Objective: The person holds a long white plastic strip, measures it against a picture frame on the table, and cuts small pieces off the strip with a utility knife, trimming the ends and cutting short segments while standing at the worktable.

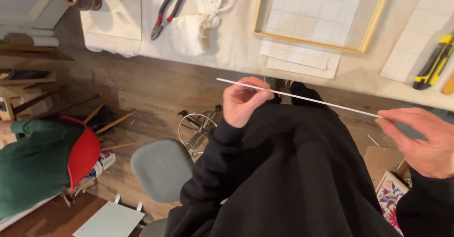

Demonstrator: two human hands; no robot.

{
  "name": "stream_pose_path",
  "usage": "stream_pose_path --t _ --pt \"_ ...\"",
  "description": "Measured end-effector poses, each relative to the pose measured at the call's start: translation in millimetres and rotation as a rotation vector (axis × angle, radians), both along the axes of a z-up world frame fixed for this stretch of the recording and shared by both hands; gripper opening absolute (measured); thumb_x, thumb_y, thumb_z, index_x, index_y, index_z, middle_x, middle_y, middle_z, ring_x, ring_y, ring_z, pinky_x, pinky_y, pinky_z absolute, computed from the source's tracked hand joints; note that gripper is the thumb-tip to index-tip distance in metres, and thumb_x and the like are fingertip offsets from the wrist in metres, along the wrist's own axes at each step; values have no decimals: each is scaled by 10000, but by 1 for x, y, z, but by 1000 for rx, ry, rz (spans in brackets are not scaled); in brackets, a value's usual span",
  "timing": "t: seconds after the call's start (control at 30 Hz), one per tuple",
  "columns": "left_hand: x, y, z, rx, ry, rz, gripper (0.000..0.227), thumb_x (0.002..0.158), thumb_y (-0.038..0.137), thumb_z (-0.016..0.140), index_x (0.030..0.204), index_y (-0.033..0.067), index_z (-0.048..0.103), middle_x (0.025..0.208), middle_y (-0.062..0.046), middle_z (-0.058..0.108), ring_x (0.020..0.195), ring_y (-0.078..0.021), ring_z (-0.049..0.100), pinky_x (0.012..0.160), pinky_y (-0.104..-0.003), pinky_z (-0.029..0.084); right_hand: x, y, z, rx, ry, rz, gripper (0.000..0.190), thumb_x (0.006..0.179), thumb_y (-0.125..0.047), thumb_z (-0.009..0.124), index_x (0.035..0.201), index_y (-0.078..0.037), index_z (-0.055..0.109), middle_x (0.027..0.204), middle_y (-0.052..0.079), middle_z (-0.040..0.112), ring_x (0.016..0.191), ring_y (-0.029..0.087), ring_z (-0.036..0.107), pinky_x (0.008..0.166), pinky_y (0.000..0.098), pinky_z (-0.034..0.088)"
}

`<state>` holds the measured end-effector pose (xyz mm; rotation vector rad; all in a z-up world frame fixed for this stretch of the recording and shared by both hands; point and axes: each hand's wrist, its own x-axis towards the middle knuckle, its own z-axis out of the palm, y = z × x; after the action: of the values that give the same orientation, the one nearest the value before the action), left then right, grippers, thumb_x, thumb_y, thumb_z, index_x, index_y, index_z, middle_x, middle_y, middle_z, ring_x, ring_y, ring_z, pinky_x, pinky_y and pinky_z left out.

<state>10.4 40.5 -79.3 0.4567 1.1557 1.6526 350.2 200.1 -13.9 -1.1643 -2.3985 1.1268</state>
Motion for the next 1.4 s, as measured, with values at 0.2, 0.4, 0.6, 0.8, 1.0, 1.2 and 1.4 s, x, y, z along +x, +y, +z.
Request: stream_pose_path --t 0.2,0.4,0.6,0.8,1.0,1.2,1.4 --pt "25 12 -21 -27 -47 -17 173 962 -48 753 1130 -33 711 1061 -68 723 964 -125 687 879 -274 564 18 8 -41 120 -14 38 175 976 24 828 1125 -19 747 1094 146 683 919 199 620 841 280 531" --pt "38 36 -36 -61 -101 -8 170 961 -46 757 1125 -30 716 1052 -69 731 955 -120 695 858 -267 558 29 17 -55 88 -99 -13 139 1023 8 788 1158 -19 771 1074 119 645 908 175 620 766 238 526" --pt "63 72 -52 -96 -92 62 181 952 -7 758 1129 -8 719 1029 -43 734 935 -99 690 861 -252 560 3 44 -50 160 -144 -59 120 1038 26 822 1147 9 776 1068 145 700 902 217 695 747 274 552" --pt "69 95 34 -41 474 -55 122 955 61 794 1064 49 740 977 -53 745 896 -112 733 820 -232 585 3 62 -63 129 -77 -107 87 1026 32 780 1105 4 754 1076 143 722 947 217 702 763 288 563" --pt "73 106 32 -16 408 -80 141 966 79 775 1101 47 747 985 -60 746 888 -122 727 815 -241 583 28 66 -97 66 -54 -87 100 1056 12 771 1147 -28 763 1127 93 746 966 163 699 798 246 568" --pt "86 112 -109 -225 -174 48 250 978 66 764 1193 -50 710 1055 -98 740 935 -158 707 863 -313 591 39 74 -102 131 -106 -85 95 1075 -10 796 1161 -42 771 1171 86 734 980 154 651 805 241 556" --pt "67 122 -110 -415 -389 78 525 908 156 776 1378 -15 616 1123 -89 728 957 -162 709 829 -304 592 11 94 -106 142 -134 -41 100 1042 -14 798 1135 -29 766 1110 112 702 972 212 627 786 263 567"
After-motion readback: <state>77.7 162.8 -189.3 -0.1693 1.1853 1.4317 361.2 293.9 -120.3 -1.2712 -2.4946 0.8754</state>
